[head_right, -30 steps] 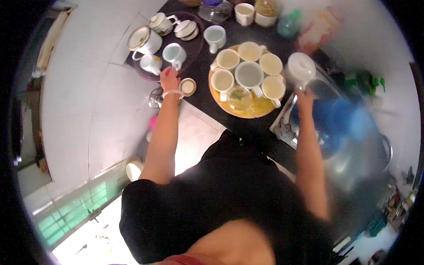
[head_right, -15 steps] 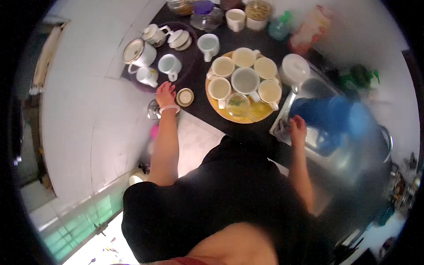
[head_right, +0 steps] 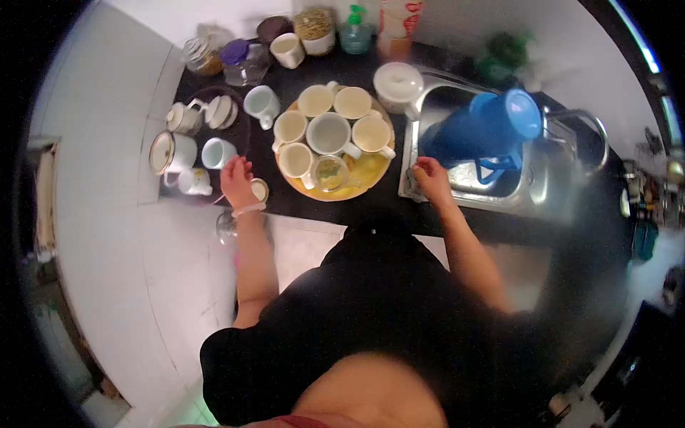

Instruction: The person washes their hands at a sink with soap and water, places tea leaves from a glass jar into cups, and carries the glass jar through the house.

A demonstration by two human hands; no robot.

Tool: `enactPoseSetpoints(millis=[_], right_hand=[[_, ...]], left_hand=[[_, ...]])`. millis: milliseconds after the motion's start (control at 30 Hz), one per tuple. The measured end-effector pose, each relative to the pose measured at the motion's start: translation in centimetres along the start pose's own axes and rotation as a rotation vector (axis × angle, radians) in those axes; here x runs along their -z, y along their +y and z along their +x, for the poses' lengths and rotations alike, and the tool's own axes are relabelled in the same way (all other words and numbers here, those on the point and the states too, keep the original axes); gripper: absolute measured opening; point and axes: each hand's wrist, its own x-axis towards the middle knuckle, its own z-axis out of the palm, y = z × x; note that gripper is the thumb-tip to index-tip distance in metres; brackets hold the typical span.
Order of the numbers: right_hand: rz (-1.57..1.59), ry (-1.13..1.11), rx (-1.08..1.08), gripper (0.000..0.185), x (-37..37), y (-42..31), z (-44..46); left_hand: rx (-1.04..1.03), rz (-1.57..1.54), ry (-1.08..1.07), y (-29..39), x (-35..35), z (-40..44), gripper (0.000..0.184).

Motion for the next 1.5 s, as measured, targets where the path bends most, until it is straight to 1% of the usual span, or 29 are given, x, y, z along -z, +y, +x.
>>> enactPoseSetpoints(millis=[33, 67, 133, 167, 233, 267, 333, 367, 433, 533, 600, 633, 667, 733, 867, 967, 1033, 1133, 1167, 1200, 1233, 1267, 1300, 1333, 1367, 1400, 1433, 1467, 1500], right_hand=[[-0.031, 0.008, -0.027, 0.028, -0.2, -1.3, -0.8], [-0.05, -0.001, 0.026, 0.027, -0.1, 0.8, -0.1], [-0.122, -0.02, -0.025, 0.026, -0.3, -0.6, -0.9], [-0.127, -0.035, -0.018, 0.026, -0.4, -0.9, -1.2], [-0.139, -0.074, -0.007, 0.026, -0.3, -1.1, -2.1], [-0.131, -0.078, 0.01, 0.026, -0.3, -0.6, -2.5], [-0.123, -0.083, 0.049, 0.026, 0.0, 0.4, -3.1], [-0.137, -0.099, -0.013, 0.026, 0.2, 0.0, -3.7], [-0.154, -0.091, 0.011, 0.026, 1.1, -0.6, -4.8], [-0.149, -0.074, 0.005, 0.027, 2.8, 1.3, -5.9], [-0.094, -0.07, -0.055, 0.027, 4.1, 2.3, -6.6], [-0.079, -0.059, -0.088, 0.027, 4.8, 2.7, -6.9], [-0.061, -0.047, -0.124, 0.026, 5.5, 2.9, -7.2], [0.02, -0.021, -0.186, 0.023, 6.3, 2.5, -8.0], [0.037, -0.027, -0.249, 0.02, 6.8, 3.7, -7.7], [0.014, -0.101, -0.225, 0.021, 6.2, 3.4, -6.6], [-0.008, -0.109, -0.158, 0.022, 5.6, 2.5, -6.1], [-0.048, -0.235, -0.091, 0.023, 5.8, 3.6, -4.2], [-0.104, -0.244, -0.076, 0.024, 5.7, 3.3, -3.8], [-0.074, -0.226, -0.097, 0.024, 5.3, 2.6, -3.8], [-0.044, -0.209, -0.12, 0.024, 5.0, 1.5, -4.0], [-0.013, -0.193, -0.143, 0.024, 4.5, 0.9, -4.1], [-0.045, -0.235, -0.153, 0.024, 4.8, 1.8, -3.6], [-0.081, -0.24, -0.168, 0.023, 4.6, 1.7, -3.5], [-0.117, -0.243, -0.185, 0.023, 4.4, 1.5, -3.5], [-0.154, -0.241, -0.203, 0.022, 4.2, 1.4, -3.6], [-0.151, -0.254, -0.201, 0.022, 4.1, 1.9, -3.4], [-0.147, -0.263, -0.199, 0.021, 3.9, 2.7, -3.2], [-0.144, -0.272, -0.202, 0.021, 3.7, 3.1, -3.3]], left_hand=[[-0.053, 0.022, -0.068, 1.1, -1.7, 0.0, 0.016], [-0.109, 0.042, -0.134, 2.1, -3.6, -0.1, 0.016], [-0.252, 0.101, -0.324, 4.4, -7.9, -0.9, 0.018], [-0.351, 0.192, -0.414, 4.3, -9.7, -0.4, 0.016], [-0.457, 0.234, -0.579, 4.4, -14.7, -0.7, 0.014], [-0.551, 0.259, -0.626, 5.1, -17.2, -2.0, 0.017], [-0.593, 0.36, -0.754, 3.8, -22.1, -2.6, 0.025], [-0.614, 0.453, -0.786, 3.3, -24.1, -3.2, 0.028], [-0.735, 0.641, -0.851, 1.3, -27.9, -3.2, 0.05], [-0.736, 0.928, -0.793, -0.8, -31.9, -3.7, 0.063], [-0.581, 1.139, -0.864, -0.5, -33.0, -4.1, 0.072], [-0.52, 1.173, -0.911, -0.6, -33.4, -4.0, 0.076], [-0.578, 1.184, -0.882, -1.6, -33.7, -3.8, 0.071], [-0.571, 1.164, -0.914, -1.1, -33.8, -3.9, 0.06], [-0.601, 1.108, -0.841, -2.7, -33.7, -3.3, 0.055], [-0.611, 0.899, -0.721, -3.5, -33.4, -2.5, 0.056], [-0.642, 0.833, -0.674, -2.4, -33.1, -1.9, 0.058], [-0.655, 0.63, -0.639, -0.3, -31.2, 0.6, 0.061], [-0.67, 0.594, -0.567, 0.1, -30.1, 1.9, 0.06], [-0.568, 0.515, -0.538, 2.8, -27.8, 1.8, 0.058], [-0.549, 0.465, -0.517, 3.4, -25.7, 3.1, 0.059], [-0.56, 0.514, -0.423, 3.8, -23.5, 4.3, 0.058], [-0.465, 0.485, -0.356, 3.6, -21.2, 6.3, 0.056], [-0.497, 0.433, -0.24, 3.6, -19.1, 7.7, 0.053], [-0.52, 0.621, -0.095, 4.3, -16.8, 9.1, 0.044], [-0.417, 0.616, -0.032, 4.3, -14.5, 10.9, 0.051], [-0.433, 0.547, 0.048, 3.0, -12.2, 13.5, 0.057], [-0.409, 0.565, 0.117, 2.8, -10.0, 15.6, 0.059], [-0.3, 0.622, 0.255, 3.5, -8.5, 16.1, 0.064]])
